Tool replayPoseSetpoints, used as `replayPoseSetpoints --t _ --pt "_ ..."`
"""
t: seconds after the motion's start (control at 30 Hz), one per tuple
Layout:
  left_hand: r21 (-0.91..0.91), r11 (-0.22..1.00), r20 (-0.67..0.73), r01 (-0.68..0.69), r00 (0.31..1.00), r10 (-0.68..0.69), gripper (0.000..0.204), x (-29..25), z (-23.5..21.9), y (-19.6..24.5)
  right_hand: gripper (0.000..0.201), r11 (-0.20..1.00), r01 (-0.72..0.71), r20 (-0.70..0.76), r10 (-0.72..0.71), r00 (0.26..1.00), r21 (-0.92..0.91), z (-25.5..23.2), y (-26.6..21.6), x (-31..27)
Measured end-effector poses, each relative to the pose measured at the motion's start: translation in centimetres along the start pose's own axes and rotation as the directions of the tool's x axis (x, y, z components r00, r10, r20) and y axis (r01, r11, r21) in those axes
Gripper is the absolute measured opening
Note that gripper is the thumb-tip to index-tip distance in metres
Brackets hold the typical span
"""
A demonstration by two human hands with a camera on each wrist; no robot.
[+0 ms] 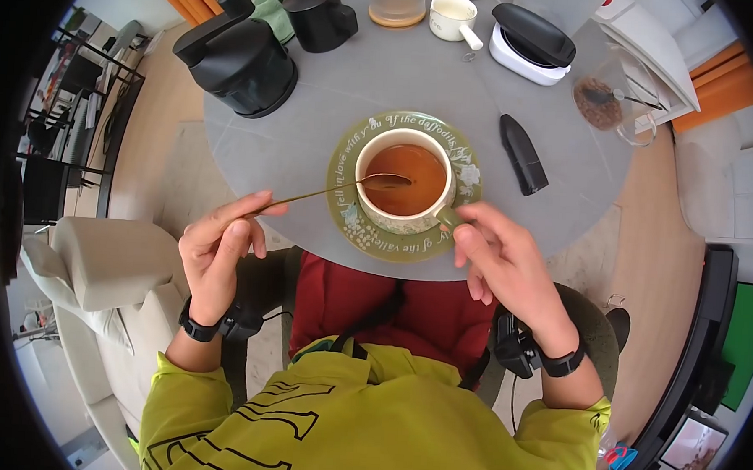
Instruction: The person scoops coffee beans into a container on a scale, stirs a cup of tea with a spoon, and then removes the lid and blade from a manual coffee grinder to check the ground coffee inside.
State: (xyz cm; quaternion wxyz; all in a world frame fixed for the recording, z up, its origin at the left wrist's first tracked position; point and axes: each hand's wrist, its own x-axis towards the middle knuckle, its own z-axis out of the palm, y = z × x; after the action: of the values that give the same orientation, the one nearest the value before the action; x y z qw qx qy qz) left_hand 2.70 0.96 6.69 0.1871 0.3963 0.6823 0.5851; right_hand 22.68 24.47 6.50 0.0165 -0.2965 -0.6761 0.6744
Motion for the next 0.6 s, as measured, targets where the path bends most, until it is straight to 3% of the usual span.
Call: replayPoseSetpoints --t 0.17,0.4,0.47,0.6 --pt "-0.011 1.000 -0.023 -0.006 1.000 0.006 0.026 0.0 -0.5 -0.1 0.027 0.992 -0.091 0.121 0.102 0.987 -0.089 -0.4 -1.2 0.9" --pt "-0.024 1.000 -0.081 -0.017 0.997 0.015 0.027 0.3 -1.1 -0.6 0.033 0.986 -0.131 0.098 0.142 0.985 -0.107 0.0 -1.5 1.5" --pt "-0.048 0.999 -0.108 -0.001 0.994 -0.004 0.028 0.3 -1.3 -0.7 0.035 0.991 -0.126 0.059 0.123 0.991 0.042 0.3 -0.8 1.4" --pt "-0.126 0.990 -0.146 0.062 0.986 -0.080 0.031 0.6 -1.6 -0.9 0.035 0.985 -0.122 0.029 0.119 0.992 0.123 0.5 -0.5 1.3"
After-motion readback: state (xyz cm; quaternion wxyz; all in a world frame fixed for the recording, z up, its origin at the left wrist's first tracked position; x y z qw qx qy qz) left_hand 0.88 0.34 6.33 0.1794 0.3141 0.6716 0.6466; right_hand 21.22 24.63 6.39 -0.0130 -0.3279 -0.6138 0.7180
